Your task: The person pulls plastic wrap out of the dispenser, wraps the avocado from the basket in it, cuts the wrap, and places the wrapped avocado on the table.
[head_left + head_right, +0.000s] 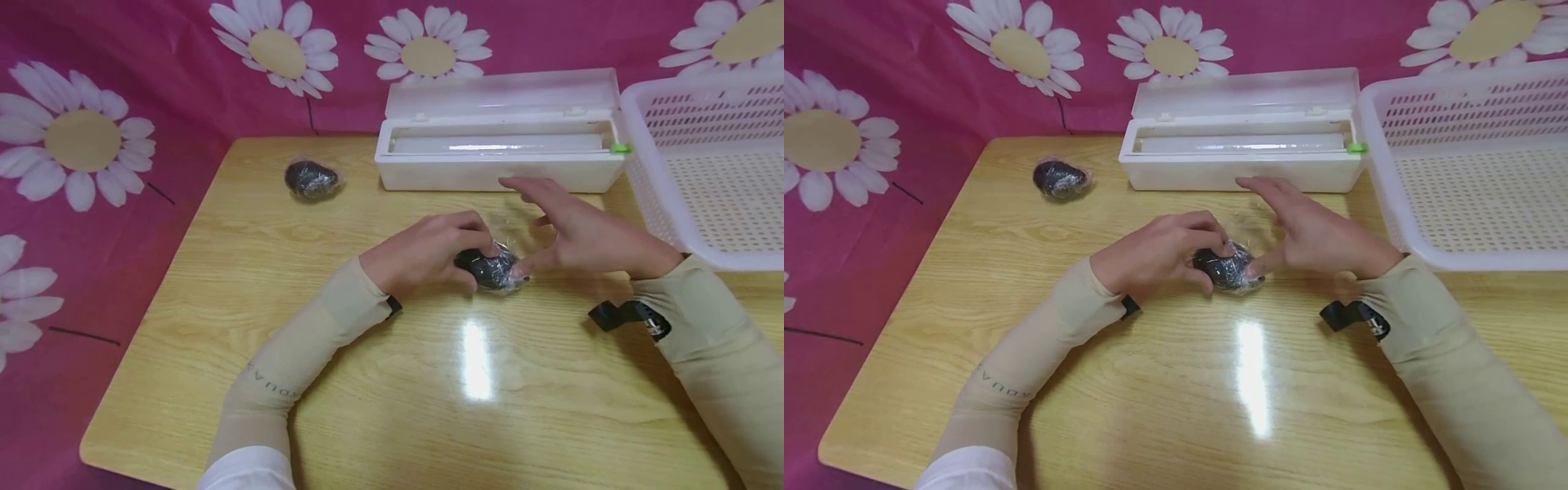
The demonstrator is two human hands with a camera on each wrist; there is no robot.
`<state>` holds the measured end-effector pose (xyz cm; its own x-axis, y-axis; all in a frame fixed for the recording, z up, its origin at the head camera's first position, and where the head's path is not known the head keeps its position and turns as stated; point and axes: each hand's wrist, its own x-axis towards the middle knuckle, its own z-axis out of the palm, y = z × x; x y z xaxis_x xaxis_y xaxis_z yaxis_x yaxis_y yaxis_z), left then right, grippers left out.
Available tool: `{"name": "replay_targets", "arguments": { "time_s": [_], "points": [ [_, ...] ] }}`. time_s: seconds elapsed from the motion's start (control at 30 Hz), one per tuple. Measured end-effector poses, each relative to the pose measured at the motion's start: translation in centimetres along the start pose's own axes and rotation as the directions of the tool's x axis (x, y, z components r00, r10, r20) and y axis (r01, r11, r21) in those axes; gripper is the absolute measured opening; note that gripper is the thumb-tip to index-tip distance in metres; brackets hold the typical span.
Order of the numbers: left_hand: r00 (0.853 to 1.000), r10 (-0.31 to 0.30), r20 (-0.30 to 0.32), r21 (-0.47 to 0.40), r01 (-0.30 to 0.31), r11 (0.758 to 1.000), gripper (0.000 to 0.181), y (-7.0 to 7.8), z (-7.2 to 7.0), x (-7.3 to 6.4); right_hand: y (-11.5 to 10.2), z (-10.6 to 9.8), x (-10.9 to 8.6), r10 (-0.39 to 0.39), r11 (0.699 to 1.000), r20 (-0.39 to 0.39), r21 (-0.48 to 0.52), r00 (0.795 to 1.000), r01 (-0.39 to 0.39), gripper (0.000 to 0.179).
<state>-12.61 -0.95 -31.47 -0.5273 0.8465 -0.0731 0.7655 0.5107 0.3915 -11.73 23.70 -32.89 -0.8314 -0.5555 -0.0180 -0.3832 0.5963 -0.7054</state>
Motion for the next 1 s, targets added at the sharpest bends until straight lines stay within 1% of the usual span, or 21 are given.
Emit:
{"name": "replay_targets", "arguments": {
  "time_s": [0.07, 0.17, 0.27, 0.37, 0.47, 0.57, 0.63, 0.7, 0.77, 0.83, 0.9, 0.93, 1.0],
  "points": [
    [1.000, 0.003, -0.002, -0.015, -0.003, 1.000, 0.044, 0.0, 0.0, -0.1, 0.2, 0.1, 0.2, -0.011, 0.998, 0.058, 0.069, 0.998, 0.007, 0.105],
    [1.000, -0.001, -0.025, -0.031, 0.001, 1.000, 0.044, 0.0, 0.0, -0.3, 0.1, 0.2, 0.2, -0.009, 0.997, 0.089, 0.079, 0.996, 0.002, 0.081],
    [0.998, -0.004, -0.057, -0.046, 0.002, 0.999, 0.045, -0.2, 0.1, -0.3, -0.3, 0.2, -0.1, -0.019, 1.000, 0.052, -0.007, 0.998, 0.019, 0.053],
    [0.997, 0.005, -0.080, -0.048, -0.009, 0.999, 0.046, -0.4, 0.2, -0.2, -0.6, 0.1, -0.2, -0.045, 0.994, 0.013, -0.099, 0.999, 0.046, 0.041],
    [0.996, -0.001, -0.086, -0.052, -0.003, 0.999, 0.054, -0.5, 0.3, -0.1, -0.8, 0.2, -0.3, -0.076, 0.983, -0.016, -0.168, 0.997, 0.072, 0.040],
    [0.996, -0.040, -0.074, -0.092, 0.033, 0.995, 0.068, -0.6, 0.3, 0.0, -1.0, 0.3, -0.4, -0.079, 0.974, -0.038, -0.214, 0.996, 0.069, 0.039],
    [0.996, -0.064, -0.064, -0.102, 0.057, 0.993, 0.076, -0.6, 0.3, 0.2, -1.3, 0.4, -0.5, -0.098, 0.969, -0.048, -0.232, 0.994, 0.084, 0.037],
    [0.995, -0.081, -0.061, -0.082, 0.076, 0.994, 0.081, -0.7, 0.3, 0.3, -1.5, 0.6, -0.5, -0.138, 0.960, -0.063, -0.252, 0.988, 0.118, 0.035],
    [0.994, -0.100, -0.044, -0.058, 0.098, 0.994, 0.086, -0.8, 0.4, 0.4, -1.7, 0.7, -0.5, -0.191, 0.946, -0.078, -0.280, 0.979, 0.162, 0.033],
    [0.994, -0.107, -0.021, -0.058, 0.105, 0.993, 0.087, -1.0, 0.4, 0.6, -1.8, 0.9, -0.4, -0.234, 0.933, -0.089, -0.300, 0.968, 0.198, 0.033],
    [0.994, -0.110, 0.007, -0.086, 0.110, 0.990, 0.086, -1.1, 0.5, 0.6, -1.9, 1.1, -0.4, -0.261, 0.923, -0.095, -0.316, 0.961, 0.220, 0.033],
    [0.994, -0.109, 0.023, -0.107, 0.111, 0.988, 0.084, -1.2, 0.5, 0.6, -1.9, 1.1, -0.5, -0.268, 0.920, -0.098, -0.323, 0.958, 0.224, 0.034],
    [0.994, -0.102, 0.041, -0.122, 0.106, 0.987, 0.079, -1.4, 0.5, 0.6, -2.0, 1.1, -0.5, -0.298, 0.907, -0.121, -0.346, 0.947, 0.241, 0.031]
  ]
}}
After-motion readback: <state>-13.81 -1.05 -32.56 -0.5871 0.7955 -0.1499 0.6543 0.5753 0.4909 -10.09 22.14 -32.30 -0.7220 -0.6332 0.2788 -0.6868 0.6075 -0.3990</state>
